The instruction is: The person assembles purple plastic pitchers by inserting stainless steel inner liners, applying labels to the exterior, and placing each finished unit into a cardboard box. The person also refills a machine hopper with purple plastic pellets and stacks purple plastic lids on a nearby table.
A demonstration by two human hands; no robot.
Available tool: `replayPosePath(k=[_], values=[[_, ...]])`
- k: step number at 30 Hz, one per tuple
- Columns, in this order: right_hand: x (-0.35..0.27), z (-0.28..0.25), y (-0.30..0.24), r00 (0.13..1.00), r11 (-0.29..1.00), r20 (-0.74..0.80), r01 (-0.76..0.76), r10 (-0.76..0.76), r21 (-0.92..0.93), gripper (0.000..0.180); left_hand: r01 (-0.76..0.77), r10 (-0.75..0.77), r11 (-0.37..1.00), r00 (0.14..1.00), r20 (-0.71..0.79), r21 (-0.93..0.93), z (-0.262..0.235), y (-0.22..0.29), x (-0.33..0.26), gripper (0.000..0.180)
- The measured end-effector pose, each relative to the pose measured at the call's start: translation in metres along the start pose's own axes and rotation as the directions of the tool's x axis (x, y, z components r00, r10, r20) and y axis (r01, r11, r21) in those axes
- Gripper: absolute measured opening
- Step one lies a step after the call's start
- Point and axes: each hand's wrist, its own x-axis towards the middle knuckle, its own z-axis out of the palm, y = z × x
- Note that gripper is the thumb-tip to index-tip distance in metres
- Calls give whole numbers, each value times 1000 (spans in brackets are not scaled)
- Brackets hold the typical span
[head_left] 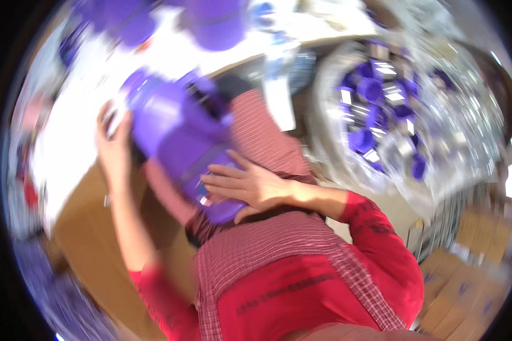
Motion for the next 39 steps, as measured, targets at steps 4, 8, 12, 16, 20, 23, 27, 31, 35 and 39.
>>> replayPosePath(k=[4, 8, 12, 16, 20, 23, 27, 31, 35, 39], values=[[-101, -27, 61, 821, 843, -337, -524, 462, -122, 77, 276, -380, 899, 876, 296, 339, 39, -4, 111, 80], [-266, -79, 139, 346, 396, -715, -912, 607, -105, 47, 209, -202, 977, 864, 460, 36, 30, -26, 111, 51], [-346, -91, 211, -222, -99, -674, -971, 705, 217, 53, 384, 33, 640, 852, 523, -665, 27, -45, 75, 57], [-297, -131, 211, -47, -186, -529, -959, 847, -212, 36, 419, -213, 830, 848, 486, -369, 42, -19, 63, 46], [-154, -209, 149, 400, 454, -301, -372, 866, 810, 28, 192, -26, 934, 877, 480, -300, 54, 27, 55, 49], [1, -195, 142, 666, 237, -72, -161, 742, 958, 25, 155, 84, 920, 818, 569, -359, 55, 48, 50, 65], [149, -124, 140, 809, 58, 299, -378, 506, 924, 22, 57, 221, 848, 866, 449, -527, 36, 51, 40, 97], [212, -96, 118, 830, 537, 81, -429, 553, 726, 40, 140, 162, 761, 905, 393, -634, 5, 48, 29, 107], [220, -73, 91, 956, 327, -203, 127, 211, 936, 71, 132, 233, 685, 892, 388, -716, -6, 46, 32, 81], [219, -59, 100, 938, 551, -329, 217, 111, 806, 62, -44, 263, 794, 924, 278, -606, -3, 41, 39, 62]])
